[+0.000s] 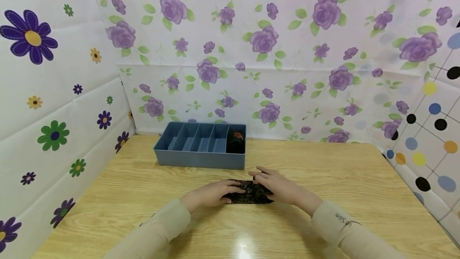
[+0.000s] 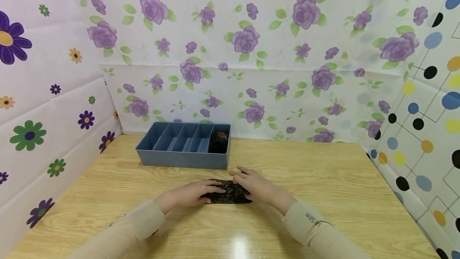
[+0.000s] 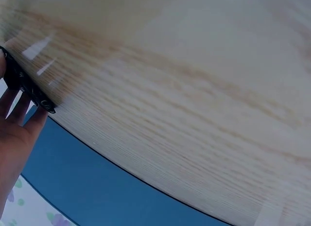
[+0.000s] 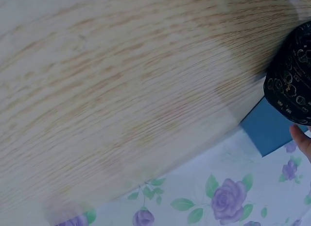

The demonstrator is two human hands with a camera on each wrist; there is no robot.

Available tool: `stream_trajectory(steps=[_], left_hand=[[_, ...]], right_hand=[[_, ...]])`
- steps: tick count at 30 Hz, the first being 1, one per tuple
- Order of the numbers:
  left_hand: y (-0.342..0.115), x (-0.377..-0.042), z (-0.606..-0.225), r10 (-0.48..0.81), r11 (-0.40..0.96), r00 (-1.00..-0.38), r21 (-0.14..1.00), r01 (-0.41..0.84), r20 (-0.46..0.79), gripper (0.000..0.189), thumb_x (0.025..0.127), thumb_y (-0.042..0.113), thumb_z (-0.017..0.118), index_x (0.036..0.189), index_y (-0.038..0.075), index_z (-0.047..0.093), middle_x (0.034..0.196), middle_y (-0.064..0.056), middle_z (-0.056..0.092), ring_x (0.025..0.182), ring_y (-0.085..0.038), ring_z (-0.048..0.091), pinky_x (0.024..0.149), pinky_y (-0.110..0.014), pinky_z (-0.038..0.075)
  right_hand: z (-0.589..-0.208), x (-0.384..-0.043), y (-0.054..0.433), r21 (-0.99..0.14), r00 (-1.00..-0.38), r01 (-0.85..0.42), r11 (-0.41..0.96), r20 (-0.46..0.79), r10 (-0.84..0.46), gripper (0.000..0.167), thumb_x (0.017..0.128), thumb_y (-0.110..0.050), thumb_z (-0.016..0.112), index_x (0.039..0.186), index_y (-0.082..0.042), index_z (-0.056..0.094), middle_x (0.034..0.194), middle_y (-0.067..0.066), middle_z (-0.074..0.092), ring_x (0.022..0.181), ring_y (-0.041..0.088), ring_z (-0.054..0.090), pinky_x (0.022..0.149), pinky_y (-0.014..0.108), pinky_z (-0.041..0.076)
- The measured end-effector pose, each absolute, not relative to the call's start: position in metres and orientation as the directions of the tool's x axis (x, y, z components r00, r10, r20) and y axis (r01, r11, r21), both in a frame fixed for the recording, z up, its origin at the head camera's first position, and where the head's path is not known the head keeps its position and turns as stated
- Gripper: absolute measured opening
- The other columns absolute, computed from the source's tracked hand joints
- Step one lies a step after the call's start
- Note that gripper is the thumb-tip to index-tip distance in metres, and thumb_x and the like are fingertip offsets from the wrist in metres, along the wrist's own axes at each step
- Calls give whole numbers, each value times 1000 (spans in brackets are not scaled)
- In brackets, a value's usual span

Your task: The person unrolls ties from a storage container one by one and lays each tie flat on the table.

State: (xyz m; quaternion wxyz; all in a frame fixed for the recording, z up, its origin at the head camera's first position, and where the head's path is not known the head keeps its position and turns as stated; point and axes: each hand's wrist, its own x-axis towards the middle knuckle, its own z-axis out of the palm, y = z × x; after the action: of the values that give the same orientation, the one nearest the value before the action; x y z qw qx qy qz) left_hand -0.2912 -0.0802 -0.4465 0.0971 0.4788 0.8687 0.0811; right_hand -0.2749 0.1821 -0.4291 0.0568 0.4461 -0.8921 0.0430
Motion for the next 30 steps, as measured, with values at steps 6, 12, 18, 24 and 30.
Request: stream_trajectory(steps=[6, 12, 18, 24, 30], left_hand=[[-80, -290, -443, 838, 545, -535, 231, 806, -109, 48, 94, 17, 58, 140, 21, 47, 149, -8, 39, 135, -26, 40, 105, -38, 43], [-80, -290, -441, 830, 556, -545, 224, 800, -117, 49, 94, 18, 58, 141, 22, 46, 149, -8, 38, 134, -26, 41, 104, -38, 44], [-79, -291, -439, 833, 553, -542, 216, 805, -112, 50, 94, 20, 58, 142, 22, 45, 150, -7, 37, 134, -25, 40, 104, -38, 43], [-80, -292, -440, 823, 567, -553, 218, 794, -127, 50, 94, 21, 58, 142, 23, 44, 150, -6, 37, 135, -24, 40, 105, -38, 43], [-78, -291, -440, 837, 547, -532, 225, 806, -127, 49, 93, 20, 59, 141, 22, 46, 148, -6, 40, 134, -24, 41, 106, -36, 42]], right_hand=[[-429, -277, 185, 50, -537, -834, 549, 157, -829, 53, 78, -6, 76, 126, -11, 56, 130, 12, 55, 119, 32, 52, 95, 42, 49], [-427, -278, 188, 57, -522, -843, 535, 154, -839, 40, 78, -5, 75, 116, -13, 63, 129, 14, 55, 116, 35, 54, 93, 43, 50], [-419, -277, 191, 58, -550, -825, 562, 150, -822, 33, 77, -7, 77, 107, -13, 65, 125, 9, 59, 124, 38, 49, 101, 48, 44], [-419, -279, 194, 33, -531, -839, 543, 171, -830, 32, 77, -6, 76, 105, -13, 63, 129, 14, 56, 118, 35, 53, 95, 45, 49], [-426, -276, 202, -9, -569, -818, 575, 164, -806, 32, 79, -8, 75, 106, -14, 57, 133, 20, 51, 110, 33, 58, 88, 43, 52]])
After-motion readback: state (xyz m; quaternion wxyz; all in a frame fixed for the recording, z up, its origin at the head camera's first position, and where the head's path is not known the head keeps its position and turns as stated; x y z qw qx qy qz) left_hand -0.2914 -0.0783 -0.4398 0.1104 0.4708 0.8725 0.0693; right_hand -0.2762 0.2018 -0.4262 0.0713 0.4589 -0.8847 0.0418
